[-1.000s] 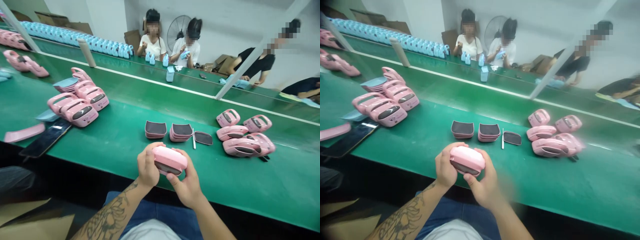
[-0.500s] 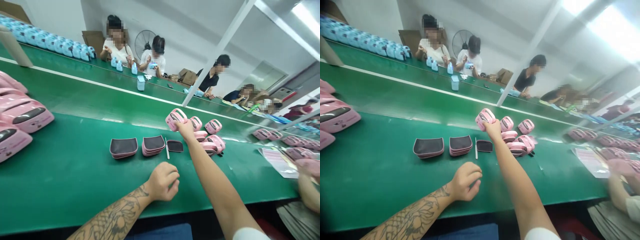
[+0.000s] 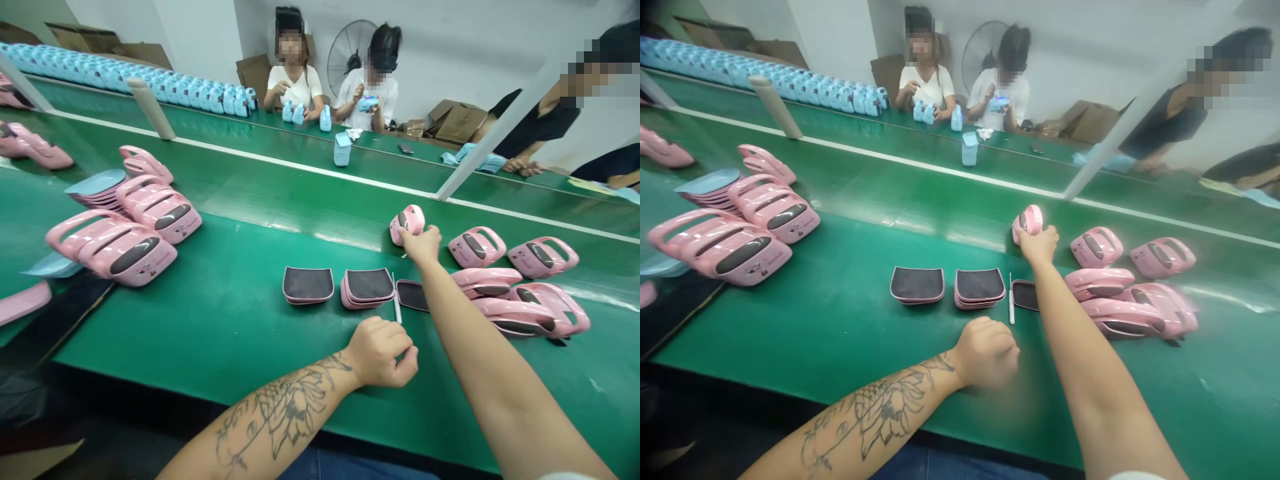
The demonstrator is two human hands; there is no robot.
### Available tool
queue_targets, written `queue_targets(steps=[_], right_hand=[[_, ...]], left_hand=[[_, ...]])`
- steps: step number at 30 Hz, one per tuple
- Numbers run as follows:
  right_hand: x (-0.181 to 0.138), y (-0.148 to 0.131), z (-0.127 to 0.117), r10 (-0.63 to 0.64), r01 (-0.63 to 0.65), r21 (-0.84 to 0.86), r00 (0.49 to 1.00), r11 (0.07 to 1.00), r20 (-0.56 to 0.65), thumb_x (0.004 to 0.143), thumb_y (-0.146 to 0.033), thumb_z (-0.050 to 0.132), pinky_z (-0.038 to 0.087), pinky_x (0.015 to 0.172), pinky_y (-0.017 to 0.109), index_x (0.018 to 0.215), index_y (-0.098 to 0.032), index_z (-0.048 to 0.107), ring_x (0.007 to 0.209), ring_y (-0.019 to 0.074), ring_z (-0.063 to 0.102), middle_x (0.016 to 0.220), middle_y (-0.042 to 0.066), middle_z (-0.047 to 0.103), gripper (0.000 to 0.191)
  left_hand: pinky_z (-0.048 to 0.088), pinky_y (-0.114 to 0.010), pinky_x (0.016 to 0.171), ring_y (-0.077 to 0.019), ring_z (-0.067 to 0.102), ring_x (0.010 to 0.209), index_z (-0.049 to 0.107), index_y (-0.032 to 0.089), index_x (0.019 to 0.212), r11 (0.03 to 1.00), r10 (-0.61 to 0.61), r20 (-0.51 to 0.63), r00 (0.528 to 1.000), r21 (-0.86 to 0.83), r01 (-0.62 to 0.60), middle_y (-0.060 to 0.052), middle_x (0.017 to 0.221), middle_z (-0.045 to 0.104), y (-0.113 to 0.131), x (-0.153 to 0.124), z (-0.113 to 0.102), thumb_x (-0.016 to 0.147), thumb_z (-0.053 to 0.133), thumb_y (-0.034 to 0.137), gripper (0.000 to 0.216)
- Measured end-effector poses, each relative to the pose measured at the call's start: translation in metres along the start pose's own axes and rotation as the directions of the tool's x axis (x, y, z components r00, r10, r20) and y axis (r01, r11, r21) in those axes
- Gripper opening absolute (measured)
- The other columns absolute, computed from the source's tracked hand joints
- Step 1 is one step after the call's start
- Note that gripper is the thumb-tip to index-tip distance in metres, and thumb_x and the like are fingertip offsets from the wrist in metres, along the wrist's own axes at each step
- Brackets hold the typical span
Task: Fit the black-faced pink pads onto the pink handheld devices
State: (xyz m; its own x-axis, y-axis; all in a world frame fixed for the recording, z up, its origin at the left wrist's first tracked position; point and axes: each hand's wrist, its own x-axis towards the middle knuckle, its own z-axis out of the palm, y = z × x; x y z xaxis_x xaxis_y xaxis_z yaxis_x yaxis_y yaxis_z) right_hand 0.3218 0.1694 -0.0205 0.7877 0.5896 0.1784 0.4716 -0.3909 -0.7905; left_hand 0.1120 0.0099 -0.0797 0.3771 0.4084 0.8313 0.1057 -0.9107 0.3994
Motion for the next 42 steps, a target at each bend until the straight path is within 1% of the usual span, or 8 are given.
queue_targets(steps=[6, 9, 12, 14, 18, 22, 28, 42], right_hand=[[-0.089, 0.013, -0.062, -0.248, 0.257, 0.256, 0.967, 0.932, -0.066, 0.079, -0.036, 0.070, 0.049, 0.107, 0.049, 0.115, -0.018, 0.070, 0.109, 0.0275, 0.067, 0.115, 0.010, 0.071, 0.040], [-0.133, 0.031, -0.075, -0.239, 0.197, 0.450, 0.970, 0.871, 0.037, 0.073, -0.031, 0.072, 0.058, 0.084, 0.043, 0.102, -0.021, 0.070, 0.085, 0.0216, 0.067, 0.096, 0.004, 0.069, 0.030], [-0.157, 0.042, -0.075, -0.273, -0.039, 0.734, 0.914, 0.678, 0.301, 0.071, -0.025, 0.076, 0.056, 0.066, 0.030, 0.096, -0.026, 0.068, 0.073, 0.0148, 0.063, 0.091, 0.000, 0.065, 0.027], [-0.162, 0.043, -0.075, -0.318, -0.155, 0.797, 0.859, 0.583, 0.400, 0.069, -0.021, 0.078, 0.056, 0.064, 0.028, 0.096, -0.028, 0.068, 0.074, 0.0139, 0.062, 0.092, 0.000, 0.063, 0.030], [-0.167, 0.039, -0.081, -0.366, -0.173, 0.807, 0.824, 0.565, 0.433, 0.072, -0.024, 0.079, 0.057, 0.065, 0.030, 0.100, -0.030, 0.069, 0.076, 0.0154, 0.061, 0.093, 0.001, 0.062, 0.031], [-0.171, 0.032, -0.094, -0.445, -0.167, 0.866, 0.802, 0.472, 0.398, 0.075, -0.025, 0.081, 0.055, 0.065, 0.029, 0.102, -0.031, 0.068, 0.074, 0.0145, 0.059, 0.093, -0.001, 0.059, 0.030], [-0.177, 0.027, -0.098, -0.496, -0.268, 0.851, 0.718, 0.451, 0.489, 0.077, -0.026, 0.085, 0.055, 0.065, 0.029, 0.099, -0.030, 0.068, 0.072, 0.0144, 0.063, 0.089, -0.001, 0.063, 0.027], [-0.183, 0.028, -0.091, -0.508, -0.185, 0.854, 0.735, 0.487, 0.449, 0.080, -0.028, 0.084, 0.061, 0.079, 0.036, 0.100, -0.029, 0.069, 0.079, 0.0175, 0.070, 0.091, 0.000, 0.070, 0.025]], left_hand=[[0.045, -0.032, 0.059, -0.0133, 0.065, 0.065, 0.061, 0.020, 0.075, 0.999, -0.043, 0.055, 0.998, 0.023, 0.041, -0.001, 0.074, 0.070, 0.003, 0.000, 0.004, 0.084, 0.059, 0.025, 0.011], [0.052, -0.031, 0.063, -0.0158, 0.068, 0.072, 0.065, 0.019, 0.084, 0.998, -0.065, -0.045, 0.997, 0.021, 0.066, -0.003, 0.081, 0.072, 0.002, 0.004, 0.001, 0.083, 0.059, 0.025, 0.008], [0.057, -0.031, 0.067, -0.0187, 0.069, 0.079, 0.065, 0.018, 0.094, 0.991, -0.127, -0.164, 0.978, 0.009, 0.130, -0.007, 0.089, 0.071, 0.001, 0.009, -0.007, 0.082, 0.058, 0.022, 0.014], [0.058, -0.030, 0.067, -0.0190, 0.069, 0.081, 0.065, 0.018, 0.101, 0.987, -0.161, -0.218, 0.962, -0.028, 0.159, -0.008, 0.093, 0.070, 0.000, 0.012, -0.013, 0.083, 0.057, 0.019, 0.020], [0.056, -0.027, 0.063, -0.0156, 0.065, 0.074, 0.064, 0.018, 0.109, 0.982, -0.186, -0.279, 0.942, -0.083, 0.169, -0.009, 0.099, 0.068, -0.003, 0.016, -0.023, 0.085, 0.057, 0.014, 0.025], [0.050, -0.025, 0.056, -0.0098, 0.053, 0.060, 0.063, 0.017, 0.107, 0.980, -0.197, -0.259, 0.945, -0.073, 0.184, -0.006, 0.097, 0.065, -0.005, 0.017, -0.026, 0.086, 0.058, 0.015, 0.022], [0.046, -0.023, 0.053, -0.0077, 0.048, 0.058, 0.063, 0.017, 0.108, 0.974, -0.219, -0.240, 0.946, -0.114, 0.196, -0.005, 0.096, 0.063, -0.008, 0.017, -0.026, 0.087, 0.060, 0.015, 0.022], [0.046, -0.025, 0.057, -0.0103, 0.049, 0.063, 0.064, 0.017, 0.103, 0.977, -0.207, -0.226, 0.952, -0.091, 0.191, -0.004, 0.090, 0.059, -0.008, 0.020, -0.032, 0.088, 0.064, 0.022, 0.016]])
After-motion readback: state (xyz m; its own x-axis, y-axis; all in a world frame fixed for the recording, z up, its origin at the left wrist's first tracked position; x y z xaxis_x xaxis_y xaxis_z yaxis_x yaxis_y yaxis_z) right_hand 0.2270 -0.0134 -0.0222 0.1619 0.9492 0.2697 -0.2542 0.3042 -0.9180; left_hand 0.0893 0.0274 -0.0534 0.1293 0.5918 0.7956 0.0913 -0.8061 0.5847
